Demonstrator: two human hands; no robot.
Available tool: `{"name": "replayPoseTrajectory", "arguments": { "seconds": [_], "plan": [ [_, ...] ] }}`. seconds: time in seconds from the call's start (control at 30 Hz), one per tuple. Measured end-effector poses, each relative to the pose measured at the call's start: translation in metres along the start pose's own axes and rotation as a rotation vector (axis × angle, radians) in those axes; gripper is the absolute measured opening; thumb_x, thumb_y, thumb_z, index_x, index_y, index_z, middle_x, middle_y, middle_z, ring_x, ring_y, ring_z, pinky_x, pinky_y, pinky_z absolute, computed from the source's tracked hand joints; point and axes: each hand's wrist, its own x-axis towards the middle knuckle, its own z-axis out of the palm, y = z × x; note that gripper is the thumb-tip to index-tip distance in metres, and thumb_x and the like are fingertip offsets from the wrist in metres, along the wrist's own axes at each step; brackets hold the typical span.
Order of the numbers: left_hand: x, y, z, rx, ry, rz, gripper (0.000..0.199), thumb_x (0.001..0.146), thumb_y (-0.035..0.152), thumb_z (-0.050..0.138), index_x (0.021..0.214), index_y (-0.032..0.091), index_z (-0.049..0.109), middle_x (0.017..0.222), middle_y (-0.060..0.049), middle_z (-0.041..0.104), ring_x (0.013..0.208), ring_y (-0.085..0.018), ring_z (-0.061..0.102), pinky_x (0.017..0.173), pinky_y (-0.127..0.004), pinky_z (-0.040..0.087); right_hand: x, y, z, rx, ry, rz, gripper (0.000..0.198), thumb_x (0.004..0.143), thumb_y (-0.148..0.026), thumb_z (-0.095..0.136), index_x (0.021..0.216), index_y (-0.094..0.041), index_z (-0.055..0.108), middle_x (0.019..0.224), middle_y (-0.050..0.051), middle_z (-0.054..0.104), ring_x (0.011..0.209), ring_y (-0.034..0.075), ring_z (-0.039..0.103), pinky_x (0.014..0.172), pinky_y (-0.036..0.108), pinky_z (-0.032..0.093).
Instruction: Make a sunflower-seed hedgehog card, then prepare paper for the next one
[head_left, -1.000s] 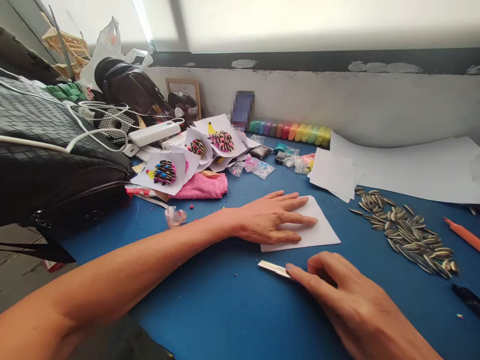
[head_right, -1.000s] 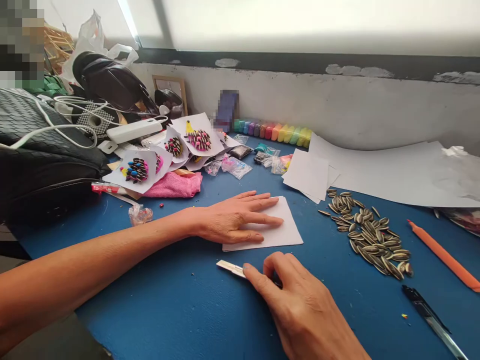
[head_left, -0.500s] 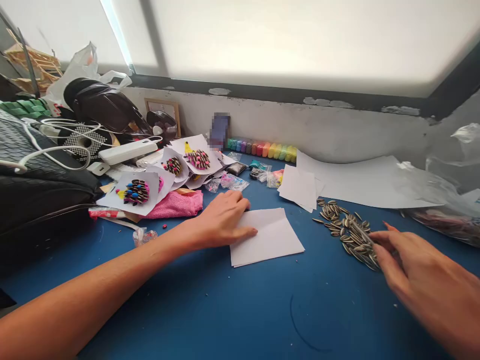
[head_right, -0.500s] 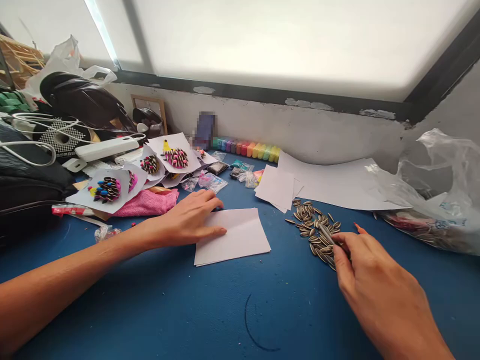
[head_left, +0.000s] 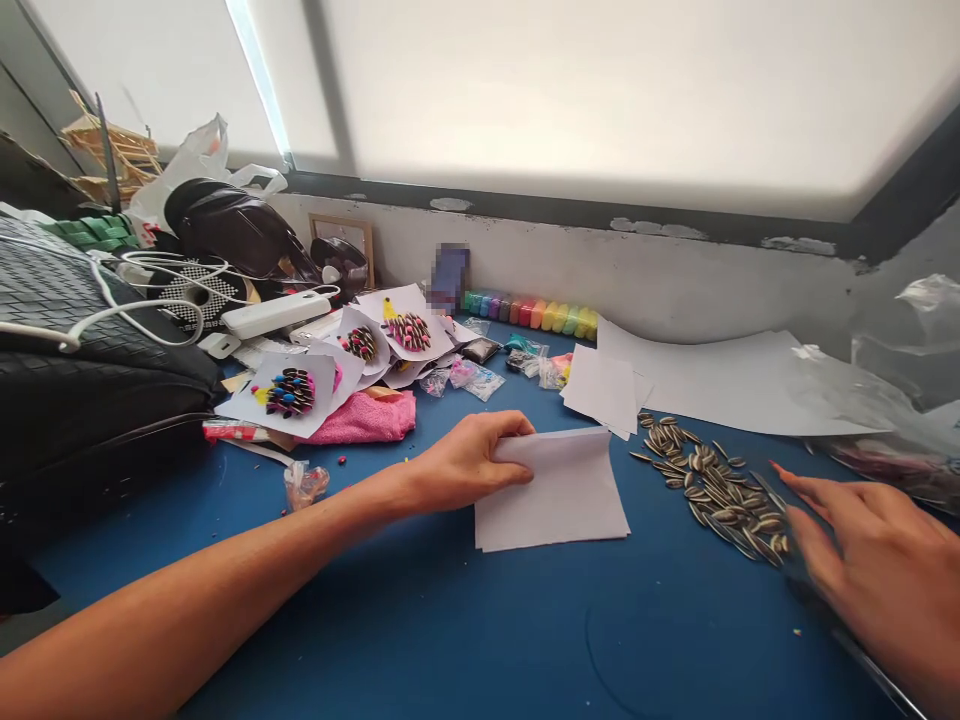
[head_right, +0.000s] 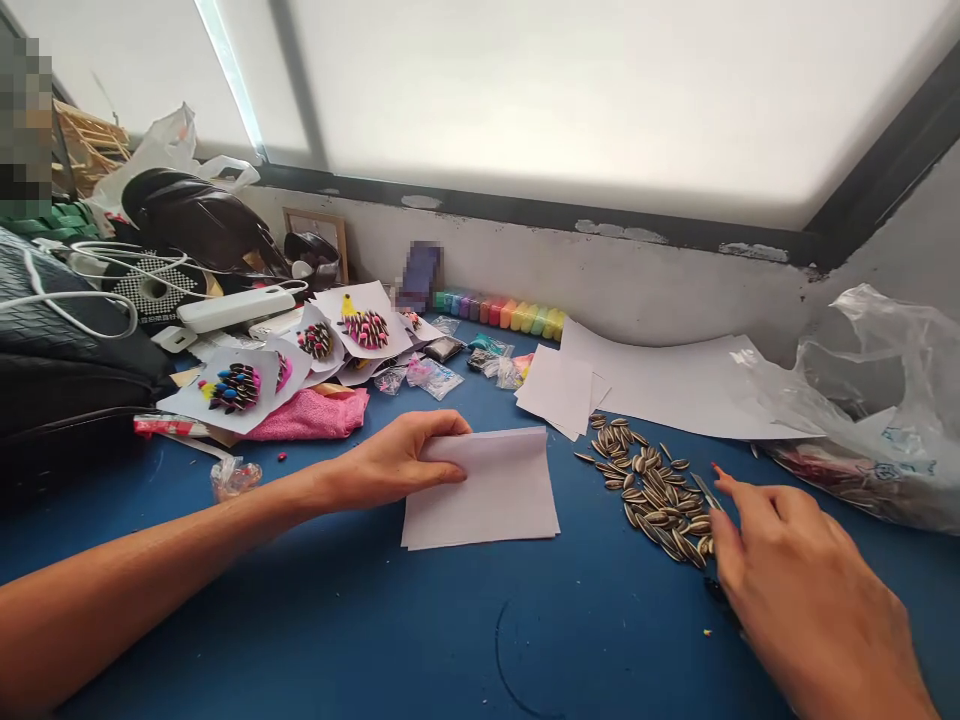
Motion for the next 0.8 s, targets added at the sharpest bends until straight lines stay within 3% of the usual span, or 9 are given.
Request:
{"name": "replayPoseTrajectory", "arguments": {
  "seconds": [0.03,0.1,0.17,0.27,0.33,0.43,0.5,0.63,0.8],
  "plan": [
    [-0.001,0.003,0.001,-0.107,-0.030,-0.004,0.022,0.080,0.029,0.062,0.099,0.017,0.060,0.089,0.001,0.062,0.079,-0.015,0.059,0.063,-0.021,0.044,-0.002,-0.010,-0.003,0.058,-0.001,-0.041,0.036,0.090,-0.042,0.045,0.097,-0.020,0.072,0.109,0.020,0.072,0.094,0.035,0.069,0.067,0.045,0.055],
    [-0.004,0.009,0.002,-0.258,-0.096,-0.022,0.019,0.077,0.028,0.066,0.091,0.015,0.061,0.082,0.001,0.059,0.076,-0.014,0.057,0.061,-0.020,0.043,-0.008,-0.036,-0.012,0.368,-0.093,-0.125,0.042,0.086,-0.056,0.053,0.100,-0.023,0.074,0.106,0.014,0.076,0.093,0.030,0.073,0.068,0.039,0.058],
    [-0.006,0.013,0.003,-0.302,-0.158,-0.029,0.018,0.077,0.028,0.069,0.087,0.015,0.062,0.079,0.003,0.058,0.075,-0.013,0.056,0.061,-0.019,0.041,-0.017,-0.064,-0.018,0.730,-0.357,-0.109,0.050,0.080,-0.063,0.060,0.110,-0.024,0.073,0.095,0.009,0.078,0.079,0.027,0.074,0.063,0.035,0.060],
    [-0.006,0.013,0.005,-0.352,-0.192,-0.023,0.022,0.077,0.032,0.072,0.089,0.015,0.065,0.080,0.002,0.061,0.075,-0.012,0.057,0.064,-0.020,0.042,-0.029,-0.092,-0.018,1.085,-0.782,0.025,0.044,0.083,-0.059,0.061,0.106,-0.023,0.074,0.094,0.007,0.078,0.078,0.024,0.072,0.072,0.036,0.060],
    [-0.003,0.009,0.005,-0.412,-0.117,-0.018,0.031,0.079,0.036,0.072,0.102,0.015,0.064,0.086,0.000,0.065,0.079,-0.013,0.059,0.068,-0.022,0.044,-0.032,-0.098,-0.013,1.196,-0.883,0.149,0.041,0.081,-0.057,0.065,0.099,-0.021,0.074,0.084,0.005,0.076,0.074,0.023,0.071,0.067,0.034,0.059],
    [0.005,0.000,0.005,-0.464,0.102,-0.033,0.046,0.084,0.040,0.068,0.122,0.016,0.055,0.106,-0.006,0.066,0.084,-0.014,0.062,0.071,-0.024,0.046,-0.024,-0.095,-0.006,1.199,-0.751,0.332,0.040,0.072,-0.055,0.072,0.088,-0.019,0.070,0.065,0.001,0.066,0.054,0.017,0.059,0.043,0.026,0.047],
    [0.008,-0.004,0.006,-0.449,0.185,-0.061,0.043,0.088,0.038,0.064,0.123,0.015,0.053,0.114,-0.009,0.064,0.080,-0.013,0.063,0.068,-0.025,0.047,-0.009,-0.092,-0.004,1.196,-0.597,0.413,0.035,0.073,-0.053,0.071,0.086,-0.021,0.065,0.065,0.000,0.062,0.052,0.015,0.055,0.038,0.024,0.042],
    [0.007,-0.003,0.010,-0.395,0.131,-0.051,0.033,0.088,0.024,0.059,0.119,0.013,0.055,0.108,-0.007,0.065,0.071,-0.009,0.061,0.067,-0.024,0.047,0.032,-0.090,-0.005,1.190,-0.485,0.436,0.022,0.081,-0.045,0.061,0.082,-0.024,0.058,0.090,0.009,0.069,0.070,0.019,0.065,0.052,0.029,0.054],
    [0.003,0.000,0.015,-0.184,0.087,0.006,0.030,0.086,0.017,0.055,0.116,0.014,0.058,0.102,-0.005,0.068,0.069,-0.009,0.054,0.061,-0.022,0.045,0.046,-0.086,-0.001,1.061,-0.502,0.435,0.025,0.086,-0.045,0.057,0.088,-0.020,0.058,0.090,0.015,0.073,0.059,0.018,0.067,0.038,0.025,0.044]
  ]
}}
